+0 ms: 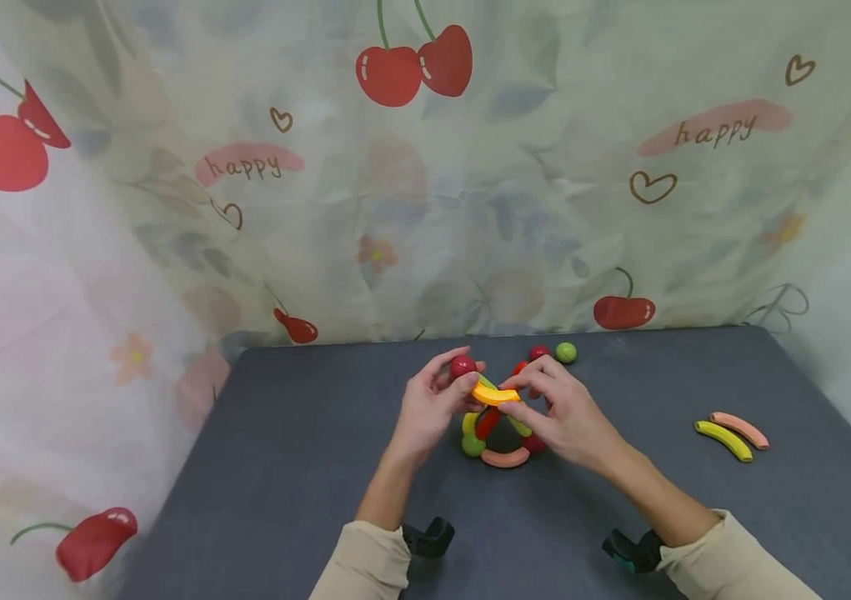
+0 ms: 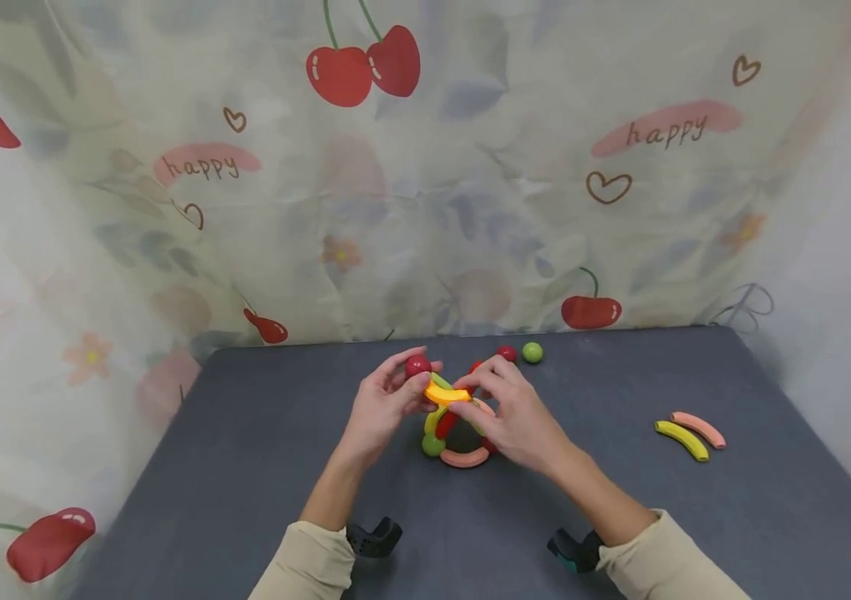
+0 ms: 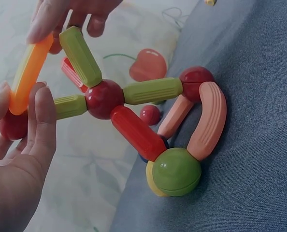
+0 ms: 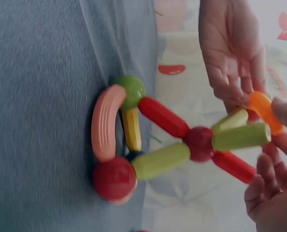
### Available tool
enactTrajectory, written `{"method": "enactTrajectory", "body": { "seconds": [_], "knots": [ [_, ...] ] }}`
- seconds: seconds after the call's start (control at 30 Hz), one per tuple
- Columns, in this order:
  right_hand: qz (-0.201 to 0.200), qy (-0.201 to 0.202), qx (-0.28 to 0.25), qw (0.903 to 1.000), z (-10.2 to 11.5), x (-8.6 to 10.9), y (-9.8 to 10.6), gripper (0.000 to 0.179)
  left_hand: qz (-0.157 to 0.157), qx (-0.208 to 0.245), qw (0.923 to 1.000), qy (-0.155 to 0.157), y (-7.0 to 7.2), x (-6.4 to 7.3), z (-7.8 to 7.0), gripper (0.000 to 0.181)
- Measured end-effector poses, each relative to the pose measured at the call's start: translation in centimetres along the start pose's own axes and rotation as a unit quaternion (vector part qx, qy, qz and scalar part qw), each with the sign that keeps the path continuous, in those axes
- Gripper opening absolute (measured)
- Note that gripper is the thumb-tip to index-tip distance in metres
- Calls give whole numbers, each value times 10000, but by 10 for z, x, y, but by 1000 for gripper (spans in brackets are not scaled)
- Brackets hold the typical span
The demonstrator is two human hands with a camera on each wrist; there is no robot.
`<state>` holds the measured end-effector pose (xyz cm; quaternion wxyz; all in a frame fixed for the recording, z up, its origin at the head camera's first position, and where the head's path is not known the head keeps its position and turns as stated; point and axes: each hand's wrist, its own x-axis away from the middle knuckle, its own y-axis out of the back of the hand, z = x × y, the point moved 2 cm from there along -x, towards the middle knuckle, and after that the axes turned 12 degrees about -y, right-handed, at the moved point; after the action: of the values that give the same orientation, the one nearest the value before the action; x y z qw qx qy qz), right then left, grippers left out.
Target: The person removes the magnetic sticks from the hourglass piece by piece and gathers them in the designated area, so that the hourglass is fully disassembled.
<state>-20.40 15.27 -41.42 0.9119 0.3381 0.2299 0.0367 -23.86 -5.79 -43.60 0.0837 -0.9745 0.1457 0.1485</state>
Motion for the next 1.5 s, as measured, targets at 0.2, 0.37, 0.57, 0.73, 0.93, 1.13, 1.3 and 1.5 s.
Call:
{"method": "enactTrajectory", "body": {
  "seconds": [0.2,0.37,0.57,0.73,0.93,1.13,1.3,1.5],
  "knots": [
    [-281,196,72,9994,2,3,-1,22,133,-126,9997,-140,-4,0,1,48],
    [-610,-10,124,9981,0,8,18,21,22,-118,9996,-245,-6,-1,0,47],
    [-994,-703,766,9896,-31,24,63,22,-208,-400,9986,-262,-6,-2,2,53],
    [-255,-2220,736,9719,-79,52,88,28,-265,-680,9971,-211,-10,-2,7,52],
    [-15,-2950,1104,9491,-125,91,102,27,-12,-1050,9940,-317,-19,1,19,36],
    [-135,-2631,1944,9449,-143,105,111,18,91,-804,9966,-150,-25,3,29,35],
    [202,-2597,2290,9379,-151,106,115,18,66,-909,9956,-217,-28,2,32,33],
    [342,-2548,2372,9368,-129,91,115,20,141,-1721,9845,-304,-32,3,28,27]
  ]
}}
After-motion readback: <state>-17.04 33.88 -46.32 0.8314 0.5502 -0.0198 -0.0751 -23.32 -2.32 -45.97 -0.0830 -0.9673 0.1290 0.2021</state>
